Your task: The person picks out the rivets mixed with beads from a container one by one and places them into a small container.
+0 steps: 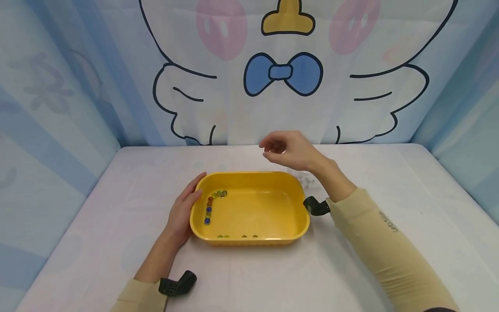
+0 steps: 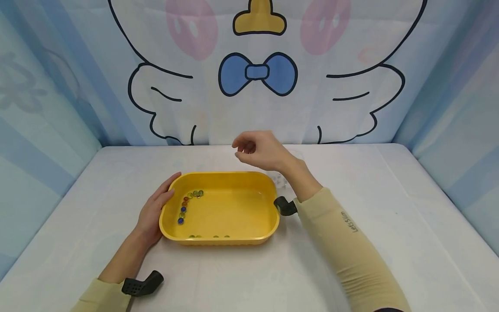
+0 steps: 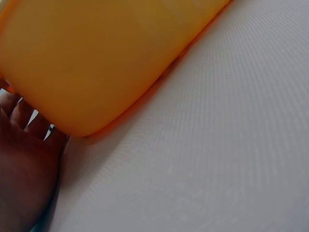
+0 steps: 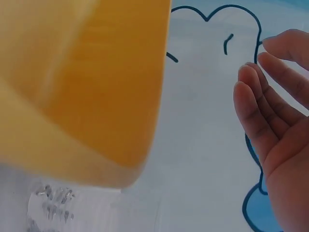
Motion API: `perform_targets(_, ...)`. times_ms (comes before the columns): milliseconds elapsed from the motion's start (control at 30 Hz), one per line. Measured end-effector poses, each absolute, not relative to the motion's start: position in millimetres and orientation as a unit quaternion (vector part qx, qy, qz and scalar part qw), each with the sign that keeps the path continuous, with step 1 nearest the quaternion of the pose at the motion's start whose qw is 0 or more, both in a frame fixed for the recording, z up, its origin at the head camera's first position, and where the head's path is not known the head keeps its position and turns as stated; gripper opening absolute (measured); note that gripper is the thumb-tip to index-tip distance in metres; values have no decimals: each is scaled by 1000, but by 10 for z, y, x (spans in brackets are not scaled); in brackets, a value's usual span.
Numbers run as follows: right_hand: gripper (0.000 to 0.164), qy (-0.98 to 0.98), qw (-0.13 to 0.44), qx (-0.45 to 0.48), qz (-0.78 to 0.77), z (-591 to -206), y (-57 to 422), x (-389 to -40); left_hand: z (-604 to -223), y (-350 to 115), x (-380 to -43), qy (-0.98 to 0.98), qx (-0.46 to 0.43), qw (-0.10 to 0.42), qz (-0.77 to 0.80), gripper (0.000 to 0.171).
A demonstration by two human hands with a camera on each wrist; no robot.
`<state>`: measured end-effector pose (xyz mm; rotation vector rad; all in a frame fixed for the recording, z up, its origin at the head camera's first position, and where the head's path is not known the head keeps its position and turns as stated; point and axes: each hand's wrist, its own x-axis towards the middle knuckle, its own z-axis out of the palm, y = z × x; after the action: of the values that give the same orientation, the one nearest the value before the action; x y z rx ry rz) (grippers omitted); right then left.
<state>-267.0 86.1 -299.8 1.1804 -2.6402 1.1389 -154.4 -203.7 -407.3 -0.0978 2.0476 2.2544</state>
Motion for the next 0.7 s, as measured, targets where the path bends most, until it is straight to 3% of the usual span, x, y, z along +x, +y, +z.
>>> perform_targets(700, 21, -825, -40, 442, 349, -3138, 441, -2620, -4071, -2031, -1544, 671, -31, 47, 739, 50)
